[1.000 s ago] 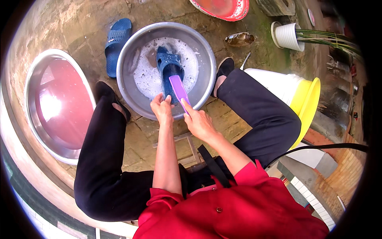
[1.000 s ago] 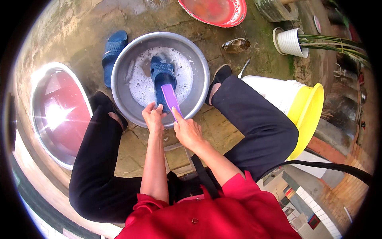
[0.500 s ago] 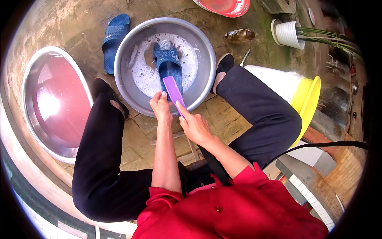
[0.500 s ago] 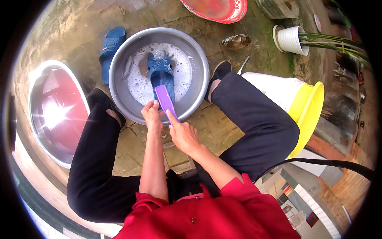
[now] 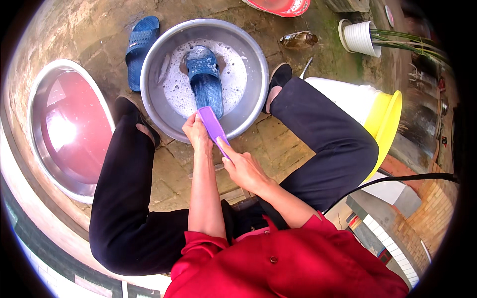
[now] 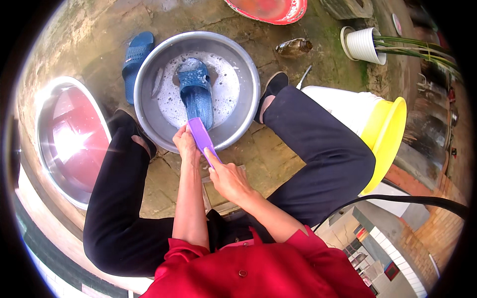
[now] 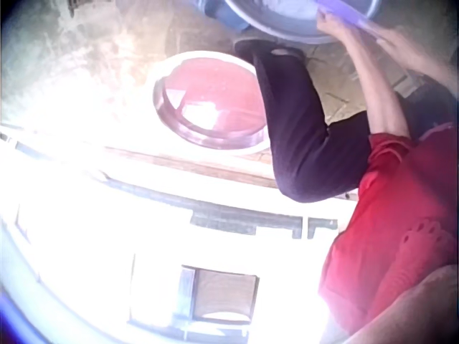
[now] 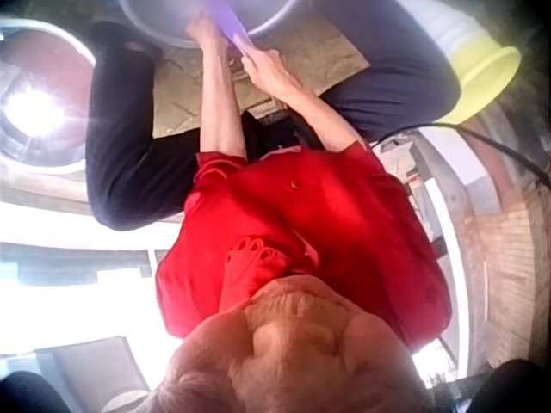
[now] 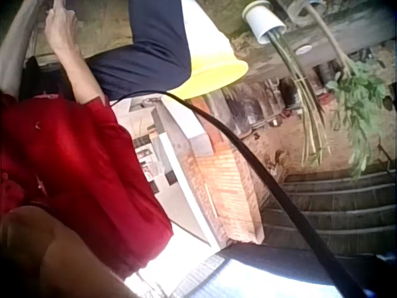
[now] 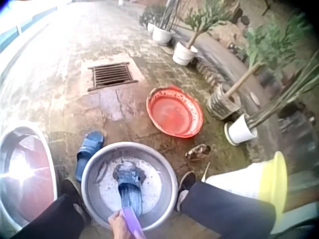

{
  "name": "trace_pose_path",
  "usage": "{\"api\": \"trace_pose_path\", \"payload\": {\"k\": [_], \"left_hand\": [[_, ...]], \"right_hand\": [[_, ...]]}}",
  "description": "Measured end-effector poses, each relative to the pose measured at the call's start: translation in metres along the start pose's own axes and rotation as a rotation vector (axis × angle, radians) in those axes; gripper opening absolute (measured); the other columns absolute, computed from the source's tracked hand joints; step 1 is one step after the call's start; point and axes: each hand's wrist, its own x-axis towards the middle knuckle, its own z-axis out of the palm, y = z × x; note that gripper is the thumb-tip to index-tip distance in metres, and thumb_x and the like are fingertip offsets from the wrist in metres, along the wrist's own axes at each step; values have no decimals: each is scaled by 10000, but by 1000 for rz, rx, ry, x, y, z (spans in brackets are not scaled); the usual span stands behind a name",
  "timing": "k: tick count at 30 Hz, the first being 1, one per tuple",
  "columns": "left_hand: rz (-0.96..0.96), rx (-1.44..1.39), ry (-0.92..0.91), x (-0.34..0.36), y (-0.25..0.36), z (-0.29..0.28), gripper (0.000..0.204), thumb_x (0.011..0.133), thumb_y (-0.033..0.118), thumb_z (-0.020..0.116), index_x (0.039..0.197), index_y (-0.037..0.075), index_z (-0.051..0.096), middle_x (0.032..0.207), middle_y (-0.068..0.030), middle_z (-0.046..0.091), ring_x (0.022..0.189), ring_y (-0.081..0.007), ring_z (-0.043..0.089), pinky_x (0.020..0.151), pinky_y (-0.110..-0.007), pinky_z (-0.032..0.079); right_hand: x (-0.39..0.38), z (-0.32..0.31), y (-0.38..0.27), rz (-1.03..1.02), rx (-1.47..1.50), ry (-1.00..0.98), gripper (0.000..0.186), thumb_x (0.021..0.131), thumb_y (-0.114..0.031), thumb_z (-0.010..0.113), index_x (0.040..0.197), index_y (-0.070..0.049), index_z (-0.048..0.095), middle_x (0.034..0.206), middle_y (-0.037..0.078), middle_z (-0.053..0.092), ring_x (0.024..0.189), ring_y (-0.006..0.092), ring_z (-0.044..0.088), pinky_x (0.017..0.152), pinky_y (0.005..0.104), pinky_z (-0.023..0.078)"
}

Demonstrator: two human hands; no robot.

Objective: The person washes blue sandals by scrubbing the straps and the soles with a purple brush in a basin of soapy water.

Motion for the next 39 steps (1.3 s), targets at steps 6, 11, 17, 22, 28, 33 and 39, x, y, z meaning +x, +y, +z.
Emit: {"api": "trace_pose_path", "payload": {"k": [6, 11, 17, 22, 28, 33, 39], "left_hand": [[70, 103, -32, 3, 8, 2, 349, 915, 77, 604, 1221, -84, 557, 855, -63, 614, 646, -109, 569, 555, -261, 511], [175, 272, -197, 7, 12, -3, 494, 754, -71, 616, 1243, -105, 558, 819, -51, 640, 682, -117, 599, 600, -267, 507], [518, 916, -173, 15, 51, -6, 469, 646, -71, 529, 1091, -47, 676, 859, -210, 702, 770, -279, 683, 746, -349, 516], [763, 1294, -282, 29, 105, 14, 397, 683, -24, 512, 1002, 55, 733, 911, -221, 689, 911, -370, 663, 865, -412, 504], [1096, 1513, -291, 55, 137, 72, 393, 680, -39, 608, 1048, 68, 698, 1152, -190, 620, 1109, -359, 567, 968, -420, 451], [1207, 1474, -306, 54, 89, 86, 591, 661, -92, 601, 1243, 11, 571, 1409, -230, 443, 1340, -375, 392, 1127, -449, 304], [969, 1289, 135, 42, 25, 37, 634, 781, -33, 592, 1368, -69, 354, 1482, -282, 295, 1378, -425, 296, 1144, -473, 255]], "right_hand": [[0, -63, -4, -129, 308, 337, 502, 920, -108, 563, 1412, -141, 467, 972, 285, 648, 906, 329, 690, 793, 371, 504], [12, -84, -2, -335, 347, 513, 496, 926, -87, 564, 1411, -118, 467, 1065, 249, 654, 956, 251, 674, 825, 332, 496], [3, -96, -2, 22, 1198, 17, 483, 983, -144, 523, 1452, -217, 438, 664, 19, 484, 448, 86, 432, 447, 236, 370], [8, -94, 1, -148, 1776, -331, 492, 1011, -199, 481, 1487, -246, 367, 621, -27, 374, 394, 55, 316, 409, 205, 283], [11, -97, -5, -102, 1763, -219, 509, 1018, -190, 438, 1510, -210, 313, 597, -26, 367, 377, 61, 302, 414, 214, 281], [17, -93, -8, -56, 1717, -69, 514, 1008, -185, 466, 1505, -203, 331, 607, -33, 363, 404, 55, 312, 408, 205, 270], [23, -95, -12, -29, 1565, 69, 518, 1003, -190, 485, 1501, -181, 341, 611, -53, 360, 429, 34, 312, 400, 194, 268]]}}
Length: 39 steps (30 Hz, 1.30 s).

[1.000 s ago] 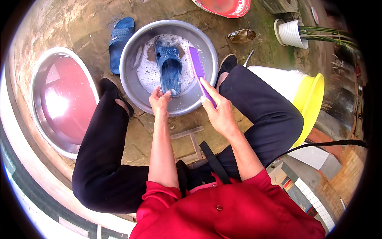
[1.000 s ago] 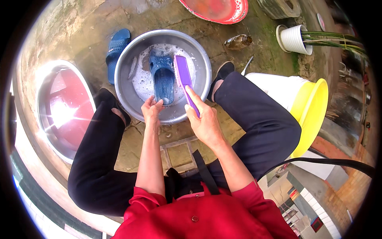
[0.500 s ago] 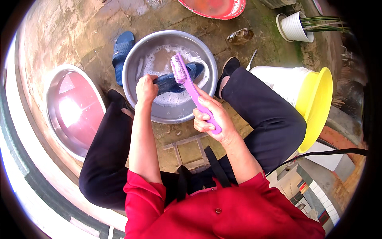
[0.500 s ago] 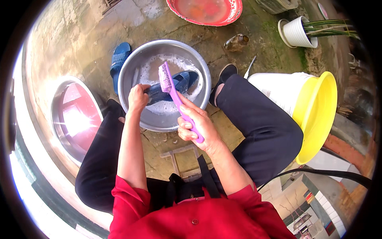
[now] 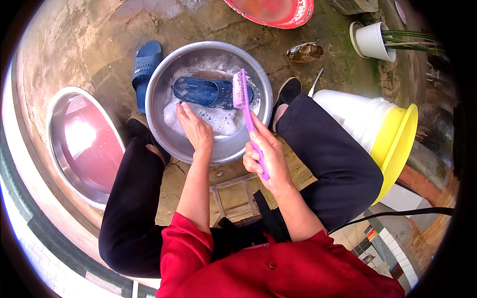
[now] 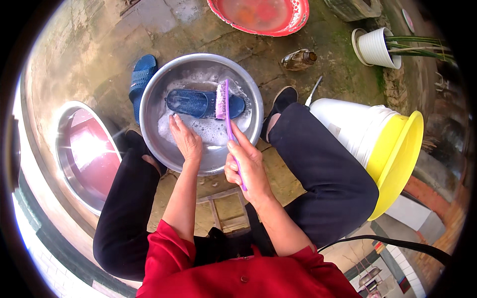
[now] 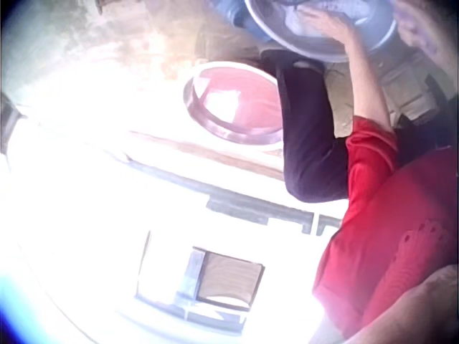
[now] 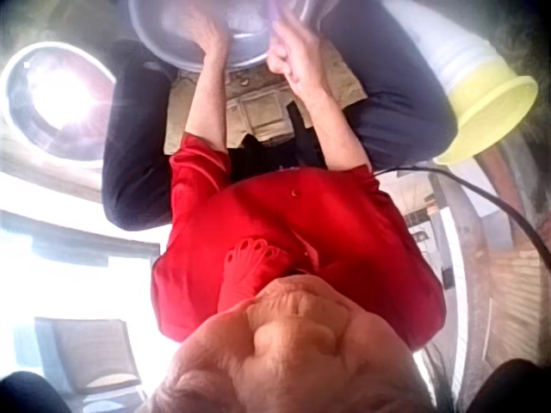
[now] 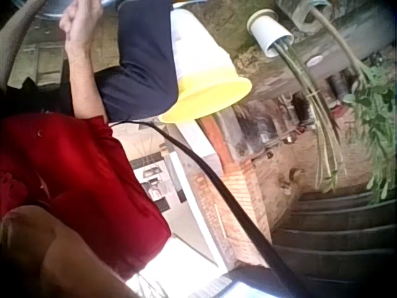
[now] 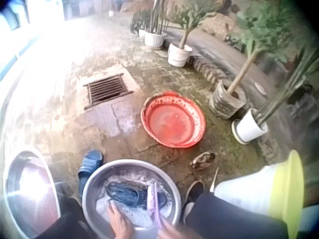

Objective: The person washes blue sandals by scrubbing the straps and the soles with a purple brush in a basin of soapy water.

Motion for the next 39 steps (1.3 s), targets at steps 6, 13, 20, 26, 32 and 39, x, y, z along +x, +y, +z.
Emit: {"api": "trace_pose_path", "payload": {"k": [6, 13, 20, 26, 32, 39], "left_hand": [[-87, 84, -71, -7, -34, 25, 667, 888, 97, 563, 1432, -108, 237, 1518, -306, 209, 1436, -421, 180, 1166, -508, 173], [211, 229, -287, 20, -28, 43, 575, 895, 146, 543, 1387, -81, 352, 1425, -265, 388, 1321, -386, 378, 1132, -537, 224], [-10, -142, 160, 21, -3, 51, 424, 888, 1, 489, 1311, -32, 476, 1416, -271, 400, 1255, -418, 443, 1041, -451, 363], [-720, -661, -32, -26, 37, 39, 622, 717, 131, 683, 1237, -134, 466, 1109, -228, 518, 981, -336, 525, 888, -383, 426], [-724, -628, -87, -37, 46, 58, 684, 609, 98, 800, 1177, -112, 482, 1089, -273, 571, 1013, -370, 562, 913, -412, 423], [-642, -472, -66, -27, 21, 47, 432, 586, 33, 810, 929, -69, 567, 858, -180, 610, 750, -305, 568, 716, -399, 455]], "right_hand": [[6, 6, 10, 39, -119, 29, 530, 1000, -192, 506, 1501, -154, 338, 621, -71, 349, 454, 17, 300, 397, 183, 269], [9, 14, 12, 80, -223, 47, 543, 1004, -170, 495, 1511, -129, 305, 605, -84, 320, 470, 7, 286, 398, 183, 267], [13, 17, 13, 11, -314, 109, 536, 1009, -137, 462, 1514, -106, 285, 639, -46, 362, 473, 22, 311, 404, 178, 281], [12, 10, 12, -28, -309, 109, 532, 1003, -116, 456, 1511, -104, 294, 644, -47, 357, 482, 20, 322, 407, 175, 280], [11, 10, 11, -40, -277, 122, 532, 1002, -132, 469, 1507, -108, 304, 644, -54, 360, 482, 16, 322, 412, 170, 283], [9, 7, 11, -54, -322, 111, 530, 1001, -134, 470, 1505, -99, 308, 638, -53, 366, 478, 16, 324, 410, 172, 279]]}}
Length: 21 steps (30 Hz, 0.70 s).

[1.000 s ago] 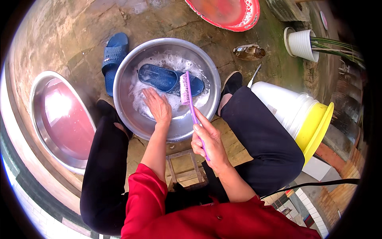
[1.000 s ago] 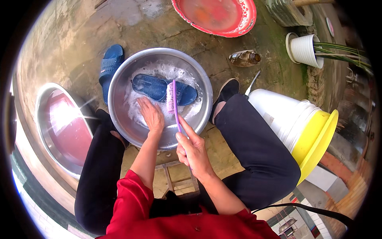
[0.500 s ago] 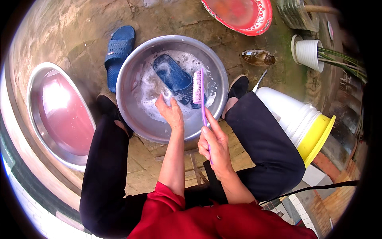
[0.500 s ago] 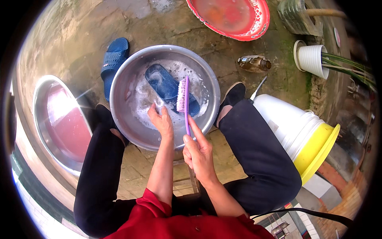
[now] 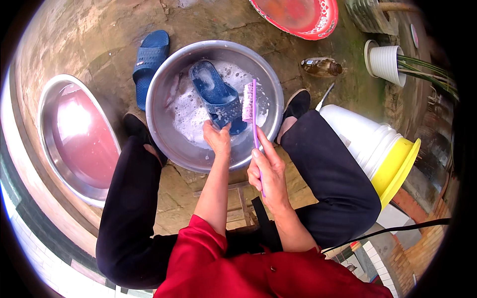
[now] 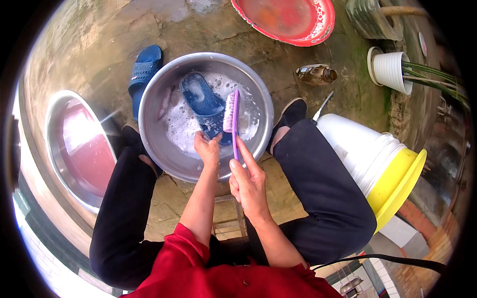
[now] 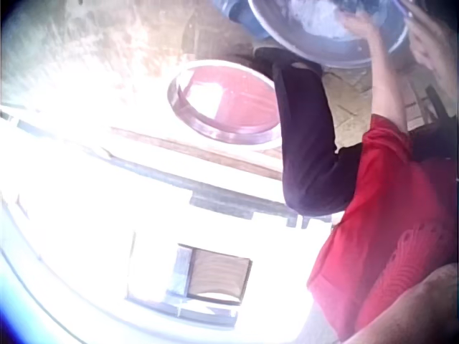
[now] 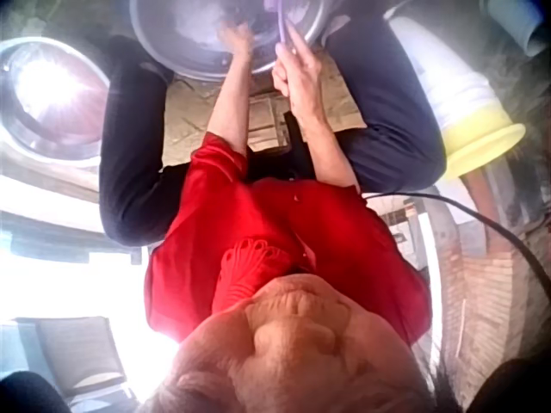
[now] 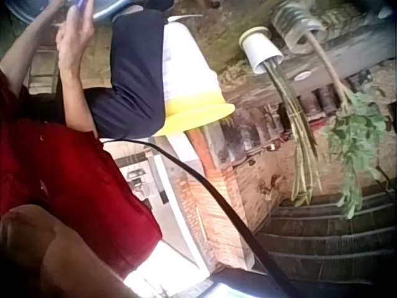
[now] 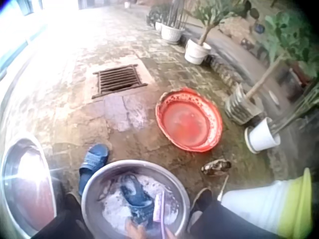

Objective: The person washes blue sandals by scrubbing the straps and the soles with a purple brush in a basin of soapy water.

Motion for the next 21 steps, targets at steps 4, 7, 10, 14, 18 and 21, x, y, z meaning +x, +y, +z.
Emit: {"api": "trace_pose_path", "payload": {"k": [4, 7, 10, 14, 18, 21], "left_hand": [[110, 80, 101, 24, -28, -22, 365, 577, 8, 751, 871, -37, 540, 849, -183, 580, 786, -381, 559, 736, -435, 444], [156, 158, 95, 16, -18, -7, 341, 585, 12, 753, 827, -23, 514, 801, -185, 577, 752, -397, 557, 712, -447, 443], [272, 181, 78, 0, -7, 11, 340, 596, 25, 781, 786, -16, 502, 665, -155, 566, 605, -341, 538, 620, -427, 442], [113, 56, 13, 10, -3, -6, 343, 598, 16, 777, 816, -22, 515, 639, -145, 553, 580, -284, 500, 602, -403, 435], [110, -73, 110, 29, -12, -31, 331, 605, 0, 752, 848, -19, 527, 662, -133, 576, 604, -244, 503, 622, -375, 444], [112, 57, 90, 14, -8, -8, 343, 638, -13, 711, 940, -28, 547, 727, -199, 634, 676, -356, 612, 695, -394, 486]], "right_hand": [[0, 0, 1, 9, -5, 6, 530, 1002, -134, 470, 1504, -92, 306, 635, -53, 362, 477, 15, 324, 409, 172, 277], [0, 2, 0, 10, -2, -11, 532, 1002, -132, 472, 1505, -90, 303, 636, -52, 362, 477, 15, 322, 409, 172, 276], [1, 3, 0, 17, -4, -11, 534, 1001, -127, 472, 1506, -91, 301, 640, -51, 362, 478, 16, 320, 409, 171, 275], [4, 0, 3, 14, 2, 1, 535, 1000, -120, 471, 1506, -90, 300, 646, -49, 362, 482, 18, 320, 411, 168, 279], [5, 4, 4, 21, 24, 39, 532, 991, -154, 509, 1496, -127, 343, 574, -85, 347, 446, 4, 298, 386, 184, 248], [2, 4, 2, 27, 1, 27, 533, 994, -142, 499, 1499, -113, 329, 598, -72, 352, 459, 10, 308, 395, 182, 259]]}}
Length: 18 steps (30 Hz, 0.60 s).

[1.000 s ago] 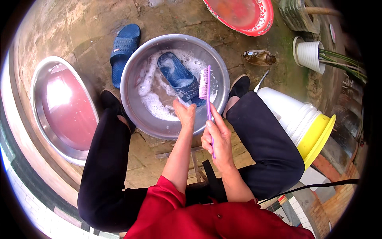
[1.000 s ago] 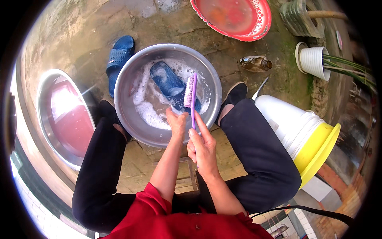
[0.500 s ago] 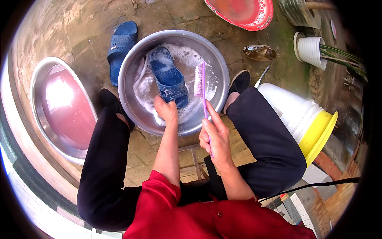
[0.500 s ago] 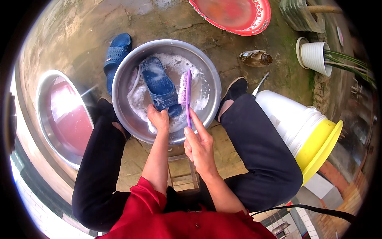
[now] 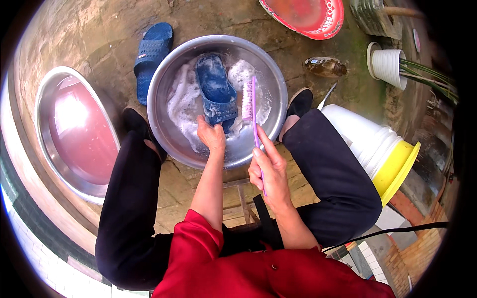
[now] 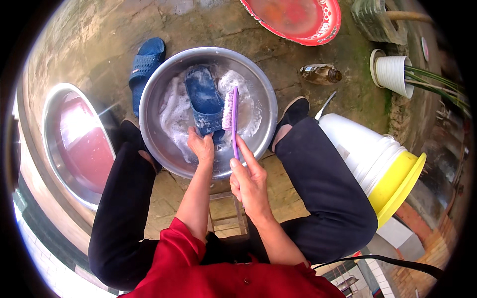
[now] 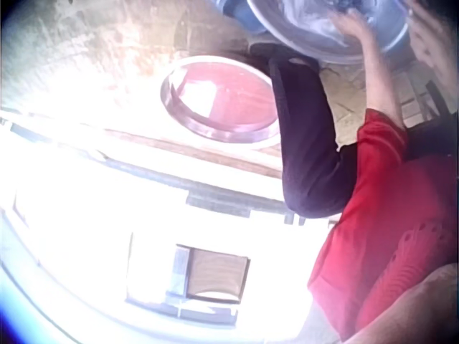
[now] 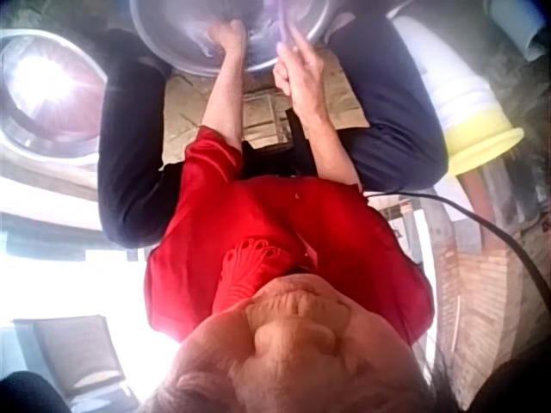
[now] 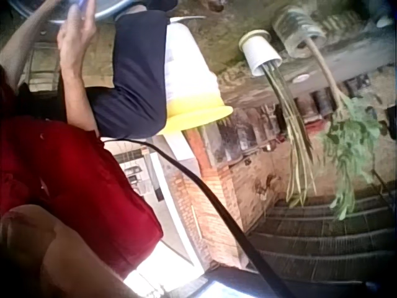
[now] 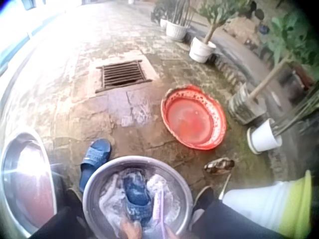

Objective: The person washes blue sandals by scrubbing the straps and the soles with a purple brush in a basin of soapy water.

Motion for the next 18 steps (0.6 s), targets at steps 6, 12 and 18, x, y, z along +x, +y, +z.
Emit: {"api": "trace_pose_path", "payload": {"k": [6, 12, 18], "left_hand": [[-380, -623, -412, -9, -10, 17, 275, 690, -2, 696, 959, 11, 637, 849, -89, 684, 753, -213, 627, 706, -330, 478], [-566, -852, -447, -12, -9, -42, 180, 823, -55, 595, 984, 14, 638, 908, -94, 683, 778, -209, 677, 701, -348, 569], [-578, -922, -386, -28, -2, -64, 176, 829, -66, 592, 1003, -40, 597, 911, -139, 662, 761, -263, 680, 645, -408, 592]], "right_hand": [[0, -4, 2, 9, 17, -49, 541, 994, -124, 488, 1505, -108, 311, 633, -46, 363, 473, 27, 321, 409, 183, 281], [-1, -6, 7, -123, -121, -35, 595, 945, -99, 550, 1494, -70, 321, 609, -73, 381, 464, 14, 316, 425, 196, 269], [3, -16, 19, -143, -215, -21, 607, 912, -60, 564, 1483, -94, 359, 617, -69, 410, 476, 12, 338, 430, 199, 285]]}}
